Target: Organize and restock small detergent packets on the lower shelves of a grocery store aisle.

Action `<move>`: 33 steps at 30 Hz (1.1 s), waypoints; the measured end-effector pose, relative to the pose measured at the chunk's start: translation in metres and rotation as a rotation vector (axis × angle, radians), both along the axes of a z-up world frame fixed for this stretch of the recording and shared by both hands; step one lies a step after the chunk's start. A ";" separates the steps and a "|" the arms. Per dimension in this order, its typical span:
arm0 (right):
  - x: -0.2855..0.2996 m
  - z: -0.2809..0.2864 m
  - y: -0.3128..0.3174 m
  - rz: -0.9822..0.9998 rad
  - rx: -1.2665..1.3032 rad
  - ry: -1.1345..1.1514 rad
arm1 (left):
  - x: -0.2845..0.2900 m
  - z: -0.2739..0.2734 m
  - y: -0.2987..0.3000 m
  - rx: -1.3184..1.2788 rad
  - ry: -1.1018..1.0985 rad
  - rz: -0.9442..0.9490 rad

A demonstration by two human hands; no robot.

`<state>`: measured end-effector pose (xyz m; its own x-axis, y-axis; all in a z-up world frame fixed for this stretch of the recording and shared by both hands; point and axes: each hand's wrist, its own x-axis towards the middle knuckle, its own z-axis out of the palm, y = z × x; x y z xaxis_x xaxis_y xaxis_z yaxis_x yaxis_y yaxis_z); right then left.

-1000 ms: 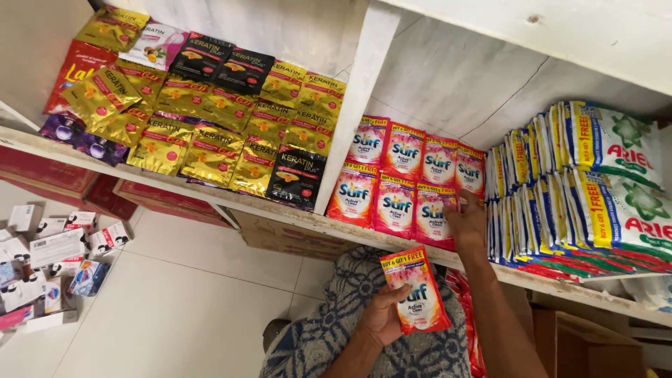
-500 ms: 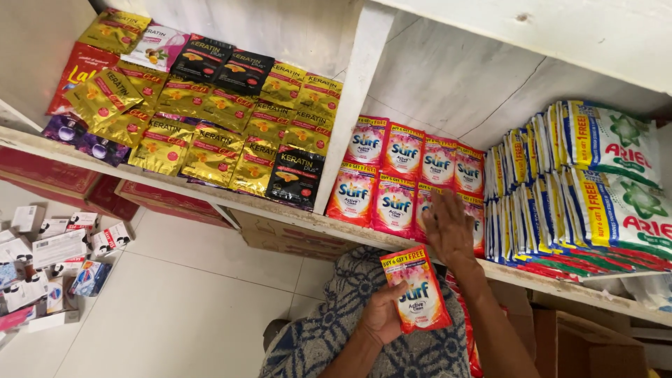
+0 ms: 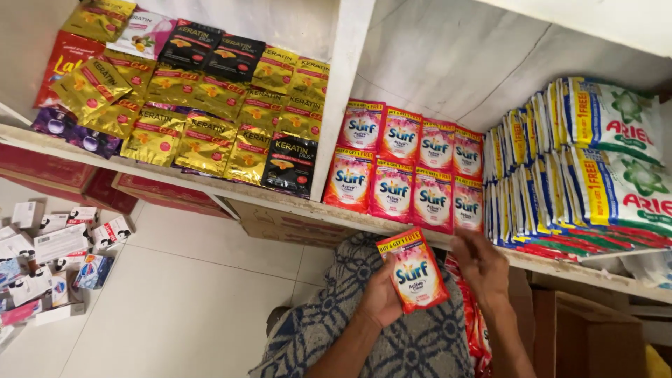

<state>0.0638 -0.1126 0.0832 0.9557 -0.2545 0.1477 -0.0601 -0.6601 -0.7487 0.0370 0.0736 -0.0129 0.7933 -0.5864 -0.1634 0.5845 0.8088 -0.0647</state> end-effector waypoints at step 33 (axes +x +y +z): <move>0.070 0.017 -0.025 -0.014 0.702 0.147 | -0.005 0.007 0.015 -0.180 -0.245 -0.096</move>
